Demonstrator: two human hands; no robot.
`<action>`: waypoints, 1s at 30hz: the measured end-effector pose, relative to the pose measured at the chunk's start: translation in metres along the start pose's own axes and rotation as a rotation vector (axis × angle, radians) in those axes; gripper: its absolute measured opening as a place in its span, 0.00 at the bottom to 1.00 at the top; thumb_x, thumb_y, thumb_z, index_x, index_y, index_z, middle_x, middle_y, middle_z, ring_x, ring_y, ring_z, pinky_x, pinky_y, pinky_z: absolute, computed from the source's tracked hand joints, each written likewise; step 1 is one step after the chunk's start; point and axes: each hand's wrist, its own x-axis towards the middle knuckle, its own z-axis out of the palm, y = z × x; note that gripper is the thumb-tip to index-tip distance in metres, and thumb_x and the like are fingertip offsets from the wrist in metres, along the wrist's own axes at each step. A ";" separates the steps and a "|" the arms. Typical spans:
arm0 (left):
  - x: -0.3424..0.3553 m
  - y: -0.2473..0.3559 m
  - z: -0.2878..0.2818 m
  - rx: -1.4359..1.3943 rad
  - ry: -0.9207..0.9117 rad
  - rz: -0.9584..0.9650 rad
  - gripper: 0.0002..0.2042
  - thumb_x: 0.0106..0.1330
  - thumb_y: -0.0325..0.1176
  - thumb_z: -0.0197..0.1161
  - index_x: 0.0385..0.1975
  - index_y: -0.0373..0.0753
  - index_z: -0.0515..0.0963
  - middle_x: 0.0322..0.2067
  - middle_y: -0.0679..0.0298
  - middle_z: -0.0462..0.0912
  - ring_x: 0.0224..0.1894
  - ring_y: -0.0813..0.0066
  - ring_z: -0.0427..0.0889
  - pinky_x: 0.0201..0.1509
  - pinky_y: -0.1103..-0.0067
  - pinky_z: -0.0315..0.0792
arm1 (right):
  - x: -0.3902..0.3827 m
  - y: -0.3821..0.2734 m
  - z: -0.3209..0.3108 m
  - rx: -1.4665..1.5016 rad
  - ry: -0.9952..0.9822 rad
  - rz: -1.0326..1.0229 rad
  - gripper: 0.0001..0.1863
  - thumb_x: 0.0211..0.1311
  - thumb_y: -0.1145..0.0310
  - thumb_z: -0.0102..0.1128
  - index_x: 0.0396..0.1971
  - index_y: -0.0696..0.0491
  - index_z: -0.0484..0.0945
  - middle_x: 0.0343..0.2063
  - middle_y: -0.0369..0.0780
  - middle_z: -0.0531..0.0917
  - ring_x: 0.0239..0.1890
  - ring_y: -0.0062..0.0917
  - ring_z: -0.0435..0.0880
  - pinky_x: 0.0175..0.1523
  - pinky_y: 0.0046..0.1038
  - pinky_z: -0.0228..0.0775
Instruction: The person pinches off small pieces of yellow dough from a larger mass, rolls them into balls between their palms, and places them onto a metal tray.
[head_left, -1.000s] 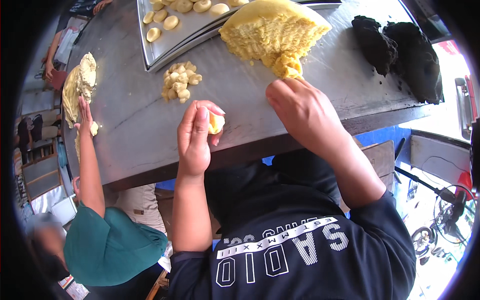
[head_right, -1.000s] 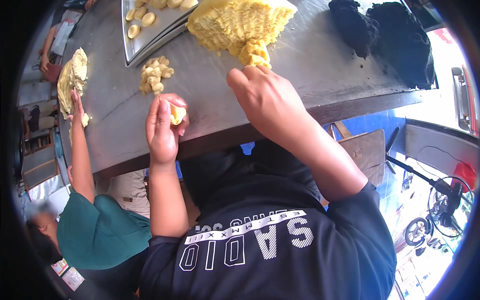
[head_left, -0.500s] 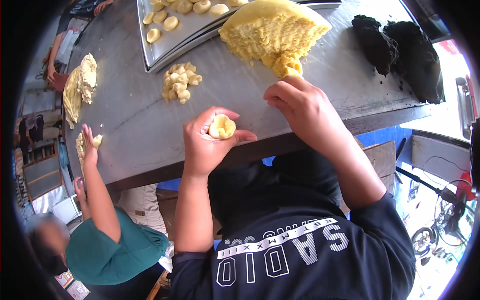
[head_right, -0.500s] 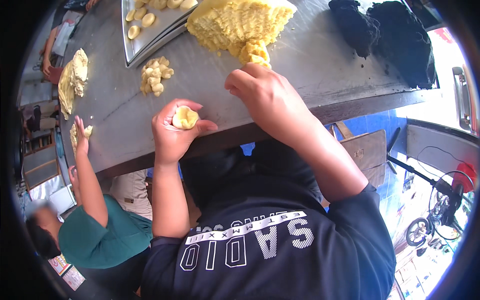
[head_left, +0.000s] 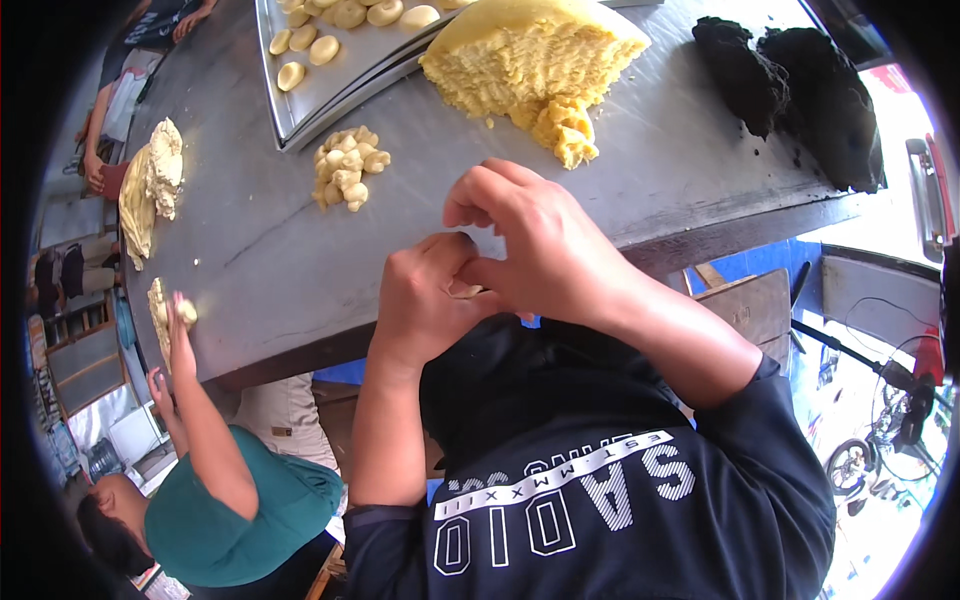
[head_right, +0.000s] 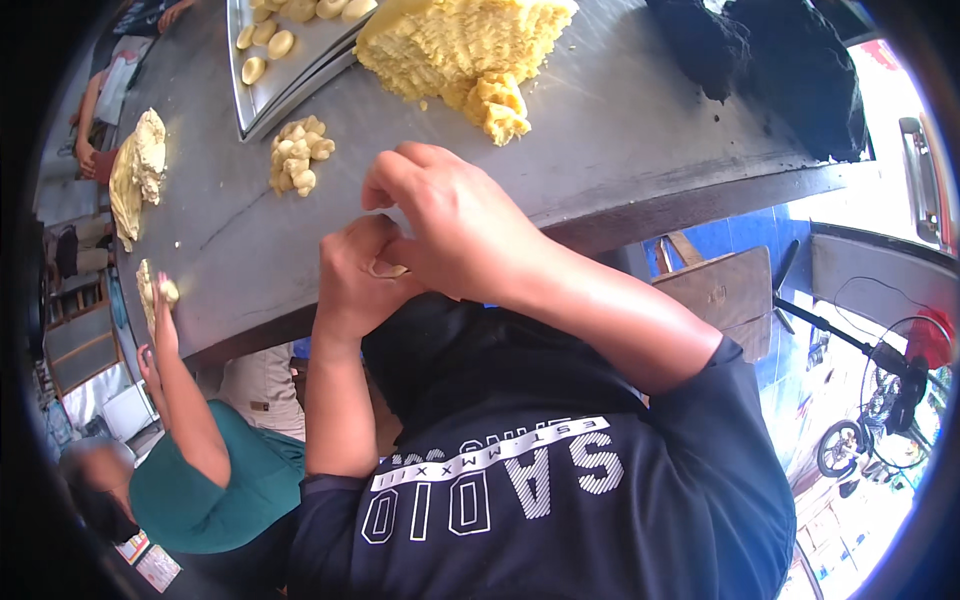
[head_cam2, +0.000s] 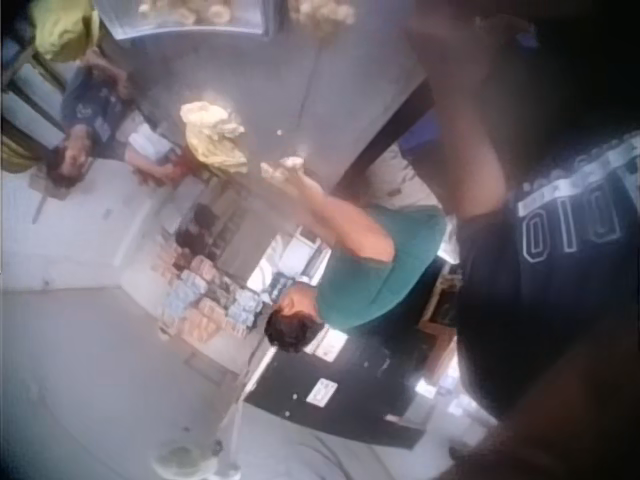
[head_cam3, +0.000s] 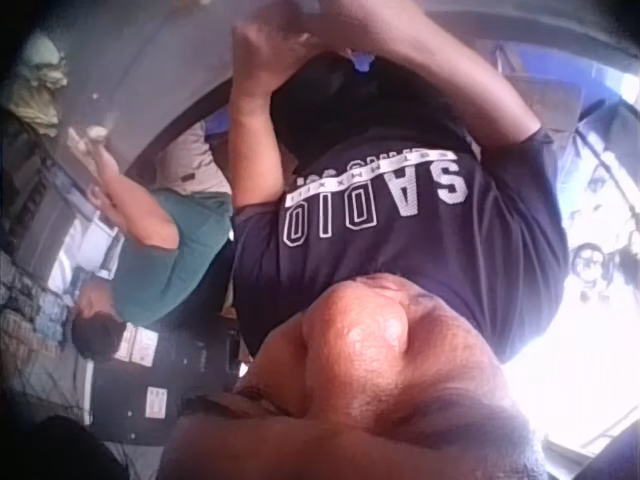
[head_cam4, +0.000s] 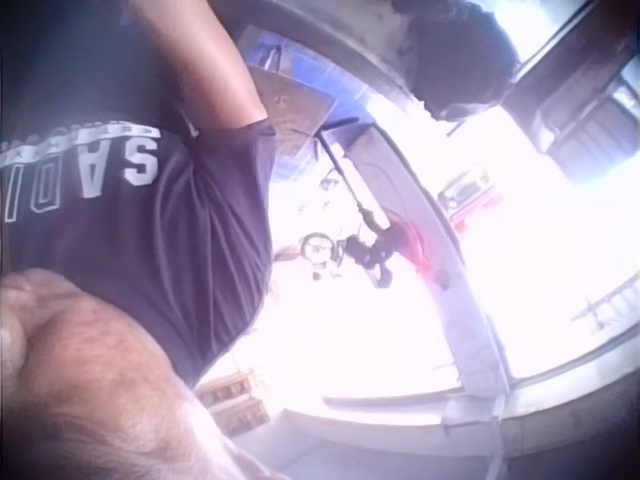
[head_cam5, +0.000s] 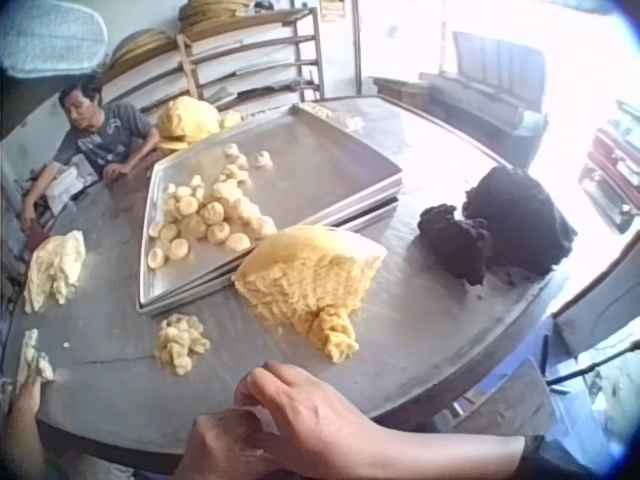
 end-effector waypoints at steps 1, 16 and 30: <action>0.001 0.001 -0.001 0.024 0.010 -0.050 0.29 0.45 0.47 0.97 0.27 0.38 0.78 0.24 0.61 0.82 0.27 0.56 0.86 0.33 0.64 0.78 | 0.001 -0.003 -0.001 -0.003 0.003 -0.003 0.24 0.51 0.73 0.87 0.47 0.55 0.82 0.43 0.43 0.86 0.46 0.40 0.90 0.52 0.40 0.84; 0.007 -0.013 -0.002 -0.318 0.179 0.031 0.18 0.83 0.41 0.73 0.32 0.36 0.80 0.27 0.63 0.82 0.28 0.73 0.81 0.34 0.75 0.74 | 0.011 0.049 -0.065 -0.799 0.098 -0.151 0.12 0.64 0.78 0.68 0.47 0.54 0.90 0.49 0.40 0.89 0.54 0.40 0.89 0.57 0.41 0.87; -0.007 -0.025 -0.016 -0.817 0.202 -0.192 0.22 0.68 0.44 0.89 0.27 0.41 0.79 0.29 0.63 0.82 0.32 0.83 0.76 0.37 0.80 0.73 | 0.034 0.026 -0.045 -0.791 0.044 -0.240 0.12 0.66 0.73 0.67 0.48 0.57 0.87 0.46 0.43 0.87 0.53 0.36 0.90 0.52 0.38 0.90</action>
